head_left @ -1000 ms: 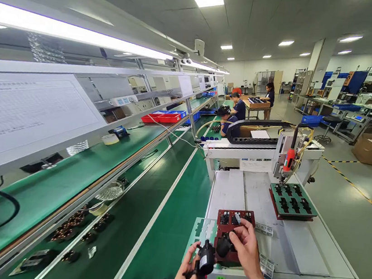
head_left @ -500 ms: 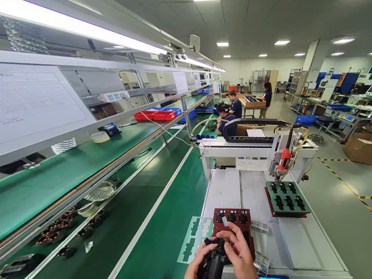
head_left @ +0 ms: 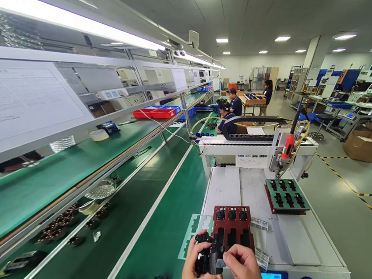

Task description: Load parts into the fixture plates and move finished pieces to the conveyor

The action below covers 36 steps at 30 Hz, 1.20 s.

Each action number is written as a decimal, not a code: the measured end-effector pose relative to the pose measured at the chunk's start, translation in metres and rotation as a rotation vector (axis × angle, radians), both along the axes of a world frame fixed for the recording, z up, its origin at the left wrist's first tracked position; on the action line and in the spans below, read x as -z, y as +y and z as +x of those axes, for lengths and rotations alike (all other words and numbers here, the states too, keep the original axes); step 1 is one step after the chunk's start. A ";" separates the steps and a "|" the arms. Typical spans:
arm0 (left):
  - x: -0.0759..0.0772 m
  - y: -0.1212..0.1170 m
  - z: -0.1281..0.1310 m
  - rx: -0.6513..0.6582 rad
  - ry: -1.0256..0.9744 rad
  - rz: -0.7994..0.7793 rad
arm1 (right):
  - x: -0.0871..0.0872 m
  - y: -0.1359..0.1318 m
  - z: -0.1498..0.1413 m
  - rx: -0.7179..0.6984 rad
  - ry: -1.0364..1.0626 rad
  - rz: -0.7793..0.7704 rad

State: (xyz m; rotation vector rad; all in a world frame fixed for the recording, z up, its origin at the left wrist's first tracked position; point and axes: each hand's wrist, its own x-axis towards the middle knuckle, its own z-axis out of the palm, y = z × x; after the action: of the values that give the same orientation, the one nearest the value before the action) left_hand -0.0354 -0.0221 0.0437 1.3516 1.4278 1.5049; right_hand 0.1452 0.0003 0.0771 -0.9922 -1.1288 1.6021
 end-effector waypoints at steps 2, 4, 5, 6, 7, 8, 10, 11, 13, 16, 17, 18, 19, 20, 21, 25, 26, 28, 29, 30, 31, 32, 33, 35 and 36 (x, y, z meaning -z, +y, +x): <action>0.000 0.001 -0.001 0.009 0.016 0.000 | 0.000 -0.002 -0.002 -0.019 0.047 -0.067; 0.002 0.001 -0.001 0.016 0.024 0.008 | 0.001 -0.003 -0.004 -0.034 0.071 -0.084; 0.003 0.000 -0.001 0.020 0.027 0.013 | 0.001 -0.004 -0.005 -0.048 0.085 -0.088; 0.004 0.000 0.000 0.025 0.031 0.016 | 0.002 -0.004 -0.006 -0.063 0.098 -0.090; 0.005 0.000 0.000 0.028 0.036 0.022 | 0.003 -0.004 -0.006 -0.077 0.107 -0.088; 0.006 -0.001 0.000 0.030 0.042 0.026 | 0.003 -0.004 -0.006 -0.087 0.103 -0.083; 0.006 -0.001 0.002 0.019 0.054 0.037 | 0.004 -0.005 -0.006 -0.082 0.054 -0.062; 0.006 -0.002 0.002 0.008 0.056 0.042 | 0.003 -0.005 -0.005 -0.074 0.023 -0.050; 0.004 -0.002 0.003 -0.008 0.057 0.046 | 0.002 -0.005 -0.004 -0.066 -0.021 -0.024; 0.003 -0.003 0.004 -0.004 0.051 0.046 | -0.002 -0.006 -0.002 -0.077 -0.034 0.007; 0.003 -0.004 0.004 -0.001 0.046 0.047 | -0.004 -0.006 -0.001 -0.079 -0.040 0.017; 0.003 -0.004 0.004 0.000 0.041 0.046 | -0.005 -0.007 -0.001 -0.078 -0.050 0.024; 0.003 -0.005 0.005 0.002 0.036 0.043 | -0.006 -0.008 -0.001 -0.075 -0.062 0.031; 0.003 -0.006 0.005 0.005 0.035 0.036 | -0.007 -0.009 -0.001 -0.074 -0.078 0.038; 0.004 -0.006 0.004 0.010 0.036 0.029 | -0.008 -0.010 -0.001 -0.073 -0.099 0.045; 0.006 -0.008 0.004 0.034 0.042 0.019 | -0.003 -0.019 -0.003 0.028 -0.394 0.217; 0.006 -0.009 0.004 0.037 0.033 0.020 | 0.001 -0.021 -0.003 0.081 -0.488 0.310; 0.009 -0.009 0.005 0.042 0.000 0.012 | 0.011 -0.023 -0.002 0.191 -0.593 0.464; 0.010 -0.009 0.005 0.045 -0.023 0.003 | 0.016 -0.023 -0.001 0.238 -0.586 0.480; 0.011 -0.009 0.006 0.054 -0.046 -0.010 | 0.022 -0.022 0.001 0.273 -0.550 0.451; 0.013 -0.008 0.007 0.065 -0.065 -0.020 | 0.026 -0.021 0.003 0.290 -0.497 0.396; 0.014 -0.007 0.008 0.078 -0.077 -0.022 | 0.030 -0.021 0.006 0.284 -0.437 0.333; 0.016 -0.006 0.010 0.093 -0.078 -0.017 | 0.033 -0.021 0.008 0.246 -0.370 0.272; 0.020 -0.003 0.015 0.124 -0.038 0.022 | 0.037 -0.022 0.014 0.116 -0.202 0.167; 0.022 -0.001 0.019 0.144 0.001 0.053 | 0.040 -0.024 0.016 0.048 -0.111 0.115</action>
State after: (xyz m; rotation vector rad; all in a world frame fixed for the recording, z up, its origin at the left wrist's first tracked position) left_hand -0.0161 -0.0227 0.0217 1.4550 1.2707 1.4568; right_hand 0.1616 -0.0238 0.0375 -1.0348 -1.2485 1.4419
